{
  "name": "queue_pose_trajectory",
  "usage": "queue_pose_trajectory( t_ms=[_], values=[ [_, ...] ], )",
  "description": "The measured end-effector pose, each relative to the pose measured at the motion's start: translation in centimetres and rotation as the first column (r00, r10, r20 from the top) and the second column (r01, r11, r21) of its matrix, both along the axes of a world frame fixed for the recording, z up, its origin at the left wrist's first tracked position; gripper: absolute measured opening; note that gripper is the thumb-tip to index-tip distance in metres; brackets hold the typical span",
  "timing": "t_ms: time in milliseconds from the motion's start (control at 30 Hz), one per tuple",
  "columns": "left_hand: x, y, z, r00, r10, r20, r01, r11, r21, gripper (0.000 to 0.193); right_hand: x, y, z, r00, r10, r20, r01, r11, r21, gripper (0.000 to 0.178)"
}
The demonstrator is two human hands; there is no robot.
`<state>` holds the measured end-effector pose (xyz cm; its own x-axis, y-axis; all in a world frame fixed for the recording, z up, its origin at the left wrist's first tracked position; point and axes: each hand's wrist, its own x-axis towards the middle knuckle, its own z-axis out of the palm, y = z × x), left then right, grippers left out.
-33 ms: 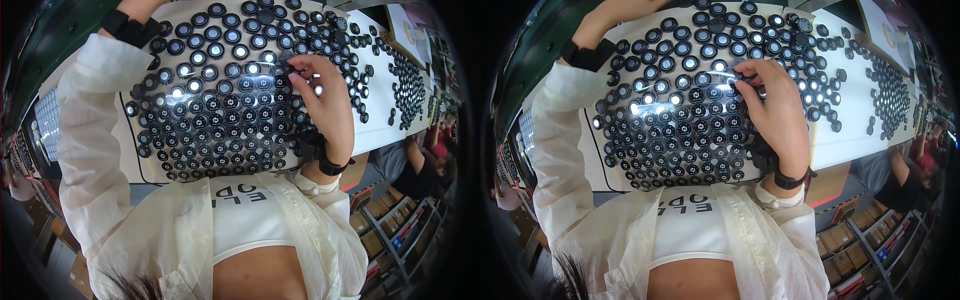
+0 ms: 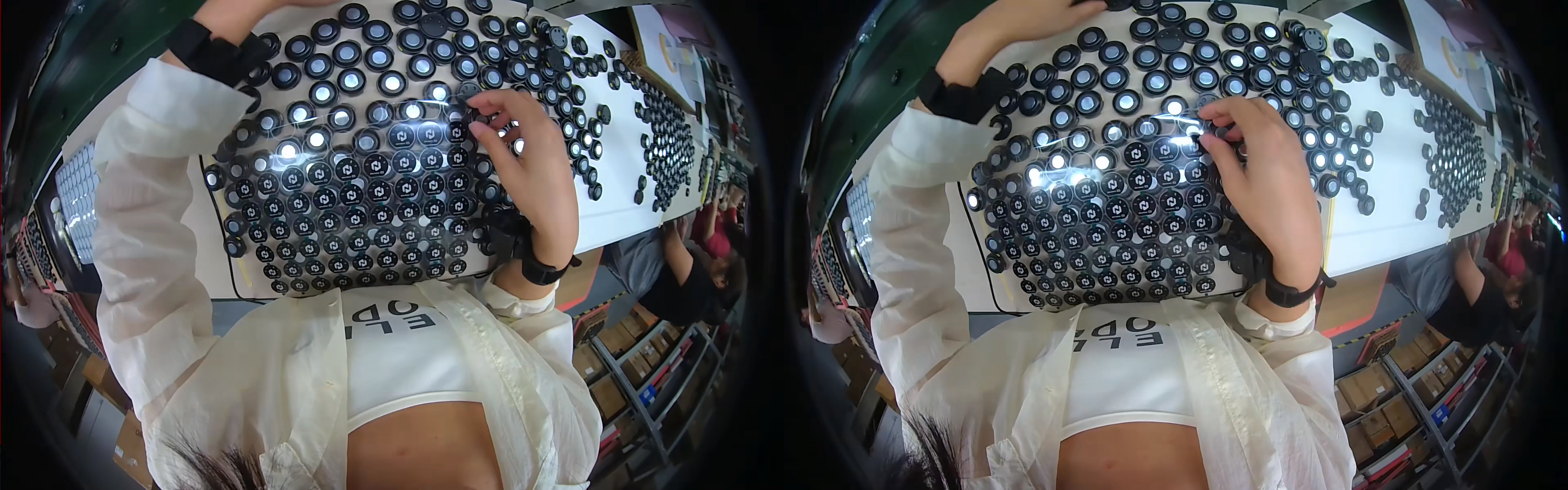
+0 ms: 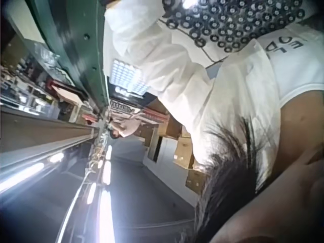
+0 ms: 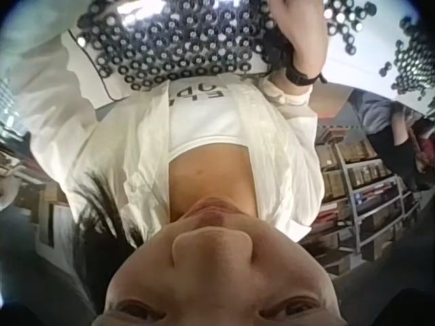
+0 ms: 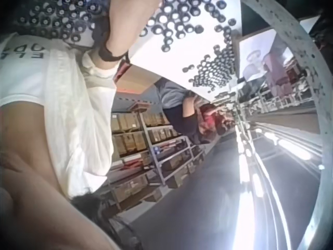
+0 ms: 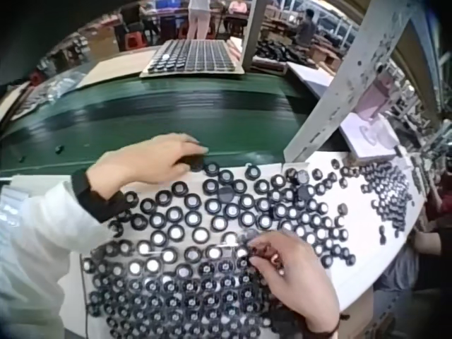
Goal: Manually assembling small electronic components by inserting white circular parts into black circular bases.
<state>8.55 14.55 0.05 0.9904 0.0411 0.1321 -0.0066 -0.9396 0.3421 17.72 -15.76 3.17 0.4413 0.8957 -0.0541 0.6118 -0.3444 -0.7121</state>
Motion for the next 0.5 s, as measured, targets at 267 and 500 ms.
queue_pose_trajectory(
  t_ms=[267, 500],
  values=[
    [-2.6, -3.5, 1.9, 0.992, 0.125, 0.032, -0.127, 0.991, 0.049, 0.033, -1.9, 1.9, -1.8, 0.989, 0.144, 0.038, -0.142, 0.989, -0.04, 0.018],
    [-9.5, -12.3, 1.4, 0.991, -0.123, 0.059, 0.134, 0.961, -0.242, 0.038, -1.0, 3.2, -1.6, 0.982, 0.187, -0.014, -0.188, 0.981, -0.048, 0.01]
  ],
)
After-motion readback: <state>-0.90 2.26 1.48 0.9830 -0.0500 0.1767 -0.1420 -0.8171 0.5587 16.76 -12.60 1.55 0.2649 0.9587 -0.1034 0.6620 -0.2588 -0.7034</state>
